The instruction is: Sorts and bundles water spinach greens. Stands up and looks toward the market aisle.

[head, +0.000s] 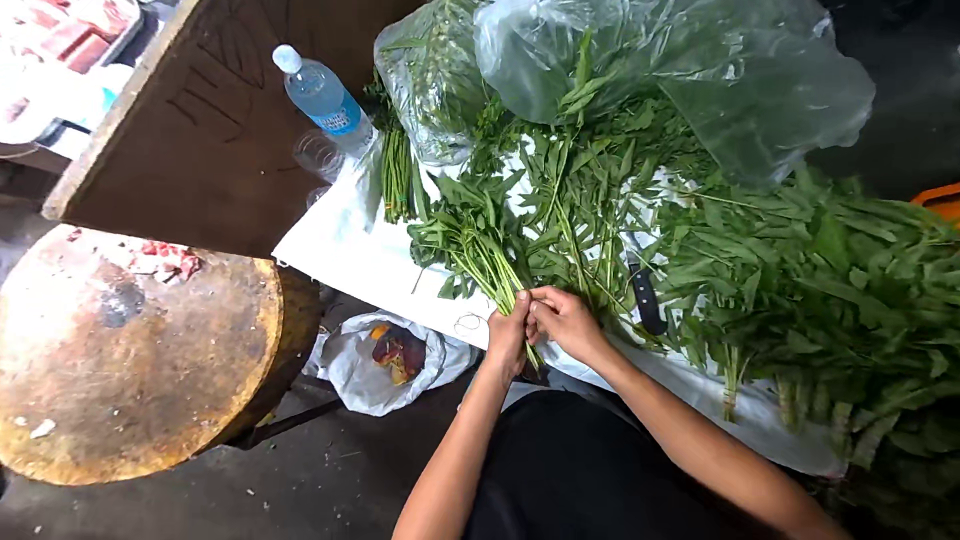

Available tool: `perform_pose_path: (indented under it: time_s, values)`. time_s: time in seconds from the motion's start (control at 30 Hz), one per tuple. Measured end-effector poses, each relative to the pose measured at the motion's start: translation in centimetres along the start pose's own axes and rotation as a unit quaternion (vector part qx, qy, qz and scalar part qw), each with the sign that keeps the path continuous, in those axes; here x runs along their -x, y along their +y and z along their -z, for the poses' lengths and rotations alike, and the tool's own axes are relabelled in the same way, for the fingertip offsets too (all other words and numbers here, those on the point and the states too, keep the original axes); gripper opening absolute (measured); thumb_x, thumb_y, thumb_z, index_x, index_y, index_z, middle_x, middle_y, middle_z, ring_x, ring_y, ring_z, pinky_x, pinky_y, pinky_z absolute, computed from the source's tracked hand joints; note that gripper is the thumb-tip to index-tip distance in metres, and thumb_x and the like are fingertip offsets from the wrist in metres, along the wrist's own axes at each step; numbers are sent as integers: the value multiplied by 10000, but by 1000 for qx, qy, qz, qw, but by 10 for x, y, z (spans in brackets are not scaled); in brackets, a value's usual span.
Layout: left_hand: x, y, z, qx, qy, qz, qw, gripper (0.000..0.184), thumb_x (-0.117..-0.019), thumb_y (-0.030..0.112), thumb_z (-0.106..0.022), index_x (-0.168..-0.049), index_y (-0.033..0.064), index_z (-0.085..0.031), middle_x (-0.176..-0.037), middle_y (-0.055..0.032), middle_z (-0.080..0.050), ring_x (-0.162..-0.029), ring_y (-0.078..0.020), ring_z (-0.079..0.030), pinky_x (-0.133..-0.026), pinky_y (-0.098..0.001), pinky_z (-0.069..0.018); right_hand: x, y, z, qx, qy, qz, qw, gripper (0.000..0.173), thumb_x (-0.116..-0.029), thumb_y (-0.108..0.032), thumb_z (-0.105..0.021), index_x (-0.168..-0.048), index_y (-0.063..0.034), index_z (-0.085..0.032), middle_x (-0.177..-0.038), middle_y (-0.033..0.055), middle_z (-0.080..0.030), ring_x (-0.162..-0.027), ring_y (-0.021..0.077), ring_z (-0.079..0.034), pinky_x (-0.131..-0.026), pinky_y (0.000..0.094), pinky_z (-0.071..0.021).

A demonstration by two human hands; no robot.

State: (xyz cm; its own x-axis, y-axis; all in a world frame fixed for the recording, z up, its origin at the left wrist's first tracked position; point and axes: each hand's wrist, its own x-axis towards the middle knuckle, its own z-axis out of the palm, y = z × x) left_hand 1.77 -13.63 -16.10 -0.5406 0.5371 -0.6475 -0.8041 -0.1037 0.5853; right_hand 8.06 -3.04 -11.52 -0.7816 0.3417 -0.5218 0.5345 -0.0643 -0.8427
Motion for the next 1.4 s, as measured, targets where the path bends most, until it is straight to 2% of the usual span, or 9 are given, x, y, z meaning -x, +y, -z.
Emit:
perform_pose_path:
  time_s: [0.23,0.33,0.4,0.47,0.6,0.73,0.93,1.23,1.4]
  values:
    - [-2,-17,-13,-46,73,-34,996,312,-1088,240,-511,-1046,-29,-665,-776,-103,-687,-641,-137,-652,-588,-287,-563,3,28,5,200,21,112,973,255,-999,-176,-569,-1076,-12,-748,-1067,130,-693,-962,182,-677,-906,341,-556]
    - [1,-13,-20,-25,128,-54,990,344,-1093,257,-499,-966,-21,-656,-753,-97,-681,-671,-153,-670,-639,-316,-587,9,26,2,209,-39,148,966,330,-1033,-171,-507,-1238,-8,-708,-1198,160,-677,-1113,232,-652,-1012,382,-518]
    - [3,-6,-16,-8,138,-74,988,378,-1107,272,-458,-891,12,-627,-609,-25,-576,-505,-88,-555,-498,-245,-512,14,24,12,170,-88,153,969,380,-1045,-171,-496,-1366,-34,-644,-1210,146,-660,-1083,195,-643,-987,340,-520]
    - [11,8,-7,50,92,-108,989,408,-1134,278,-346,-879,47,-564,-515,33,-447,-396,-57,-430,-398,-205,-418,13,26,31,143,-53,159,976,330,-1037,-160,-512,-1282,-44,-699,-1153,127,-697,-1019,165,-668,-930,312,-545]
    - [34,37,23,162,-13,-226,960,243,-1073,197,-462,-900,100,-603,-608,14,-563,-453,-64,-514,-448,-211,-484,-20,46,76,237,136,82,959,344,-1015,-200,-578,-1303,-34,-669,-1194,174,-684,-1047,271,-682,-936,437,-563]
    - [36,51,37,167,2,-213,963,251,-1085,177,-438,-888,106,-576,-594,24,-511,-461,-76,-509,-475,-229,-502,-58,57,93,331,113,-50,935,447,-982,-341,-652,-1335,-67,-649,-1301,181,-641,-1173,343,-634,-1006,563,-499]
    - [40,34,39,182,11,-158,970,300,-1114,206,-355,-968,71,-580,-570,35,-479,-434,-71,-497,-450,-225,-506,-42,47,127,116,142,-40,982,334,-1073,-221,-526,-1296,7,-627,-1107,166,-692,-873,225,-702,-765,392,-600]
    - [38,25,23,162,16,-123,979,261,-1106,184,-376,-1002,59,-580,-575,35,-473,-415,-56,-477,-417,-212,-486,1,55,190,-105,166,67,978,340,-1102,-173,-351,-1284,14,-570,-736,-8,-593,-533,84,-552,-493,243,-515]
    - [38,30,15,148,7,-130,980,245,-1104,175,-386,-1010,57,-580,-596,30,-477,-422,-62,-475,-418,-211,-484,1,70,200,48,204,-58,976,327,-1102,-190,-450,-1340,6,-561,-1090,138,-725,-890,223,-736,-751,383,-621]
